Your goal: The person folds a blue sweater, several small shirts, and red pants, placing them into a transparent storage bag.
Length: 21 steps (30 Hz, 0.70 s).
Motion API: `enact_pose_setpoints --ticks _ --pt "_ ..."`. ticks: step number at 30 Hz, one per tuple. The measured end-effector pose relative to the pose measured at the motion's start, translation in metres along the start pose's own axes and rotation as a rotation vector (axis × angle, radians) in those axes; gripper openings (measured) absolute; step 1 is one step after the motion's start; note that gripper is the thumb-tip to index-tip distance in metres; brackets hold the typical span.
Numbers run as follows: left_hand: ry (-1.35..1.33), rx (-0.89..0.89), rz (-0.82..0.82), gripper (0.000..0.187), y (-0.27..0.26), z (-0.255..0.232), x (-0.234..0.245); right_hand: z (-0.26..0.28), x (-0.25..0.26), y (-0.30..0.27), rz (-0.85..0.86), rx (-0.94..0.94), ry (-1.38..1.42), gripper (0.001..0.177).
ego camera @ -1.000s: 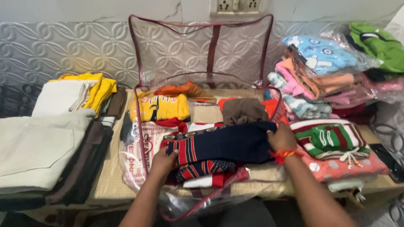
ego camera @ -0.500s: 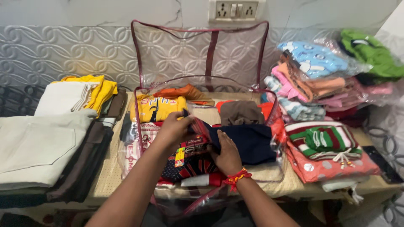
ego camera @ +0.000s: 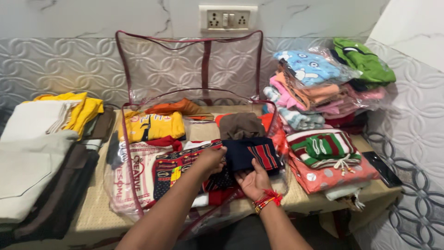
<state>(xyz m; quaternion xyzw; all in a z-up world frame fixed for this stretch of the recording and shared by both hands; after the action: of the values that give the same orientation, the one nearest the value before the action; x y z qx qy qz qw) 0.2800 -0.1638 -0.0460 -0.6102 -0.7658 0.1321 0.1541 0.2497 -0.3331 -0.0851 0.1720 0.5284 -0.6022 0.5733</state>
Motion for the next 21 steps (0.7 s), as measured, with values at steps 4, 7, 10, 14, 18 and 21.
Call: enact_pose_setpoints --ticks 4,7,10,14,18,21 --pt "-0.106 0.158 -0.002 0.05 0.0 0.03 -0.003 -0.01 0.0 0.0 0.056 -0.016 0.048 0.049" --pt "-0.081 0.161 -0.026 0.06 -0.003 0.018 -0.011 -0.013 -0.005 -0.003 0.08 -0.026 0.047 0.05" --pt "0.1 0.126 -0.07 0.063 -0.008 0.005 -0.02 -0.012 -0.011 -0.003 0.125 -0.047 0.015 0.046" --pt "0.05 -0.029 -0.086 0.042 -0.014 -0.012 -0.034 -0.022 -0.017 -0.017 0.168 -0.107 -0.015 0.042" --pt "-0.2 -0.092 -0.023 0.03 -0.036 -0.032 -0.023 -0.015 -0.023 -0.045 0.082 -0.078 -0.008 0.04" --pt "-0.237 -0.104 0.02 0.034 -0.054 -0.045 0.023 -0.013 -0.025 -0.054 0.055 -0.054 -0.023 0.04"
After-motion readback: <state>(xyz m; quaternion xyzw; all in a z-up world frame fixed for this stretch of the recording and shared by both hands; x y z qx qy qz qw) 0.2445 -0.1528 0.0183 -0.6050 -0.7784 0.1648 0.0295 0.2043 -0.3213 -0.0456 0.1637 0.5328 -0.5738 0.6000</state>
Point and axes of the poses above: each hand's wrist, its own y-axis towards the middle knuckle, its own x-axis out of the back of the hand, z = x × y, the point moved 8 cm from there along y, towards the middle knuckle, and after that the axes turned 13 degrees about -z, right-handed, at the moved point
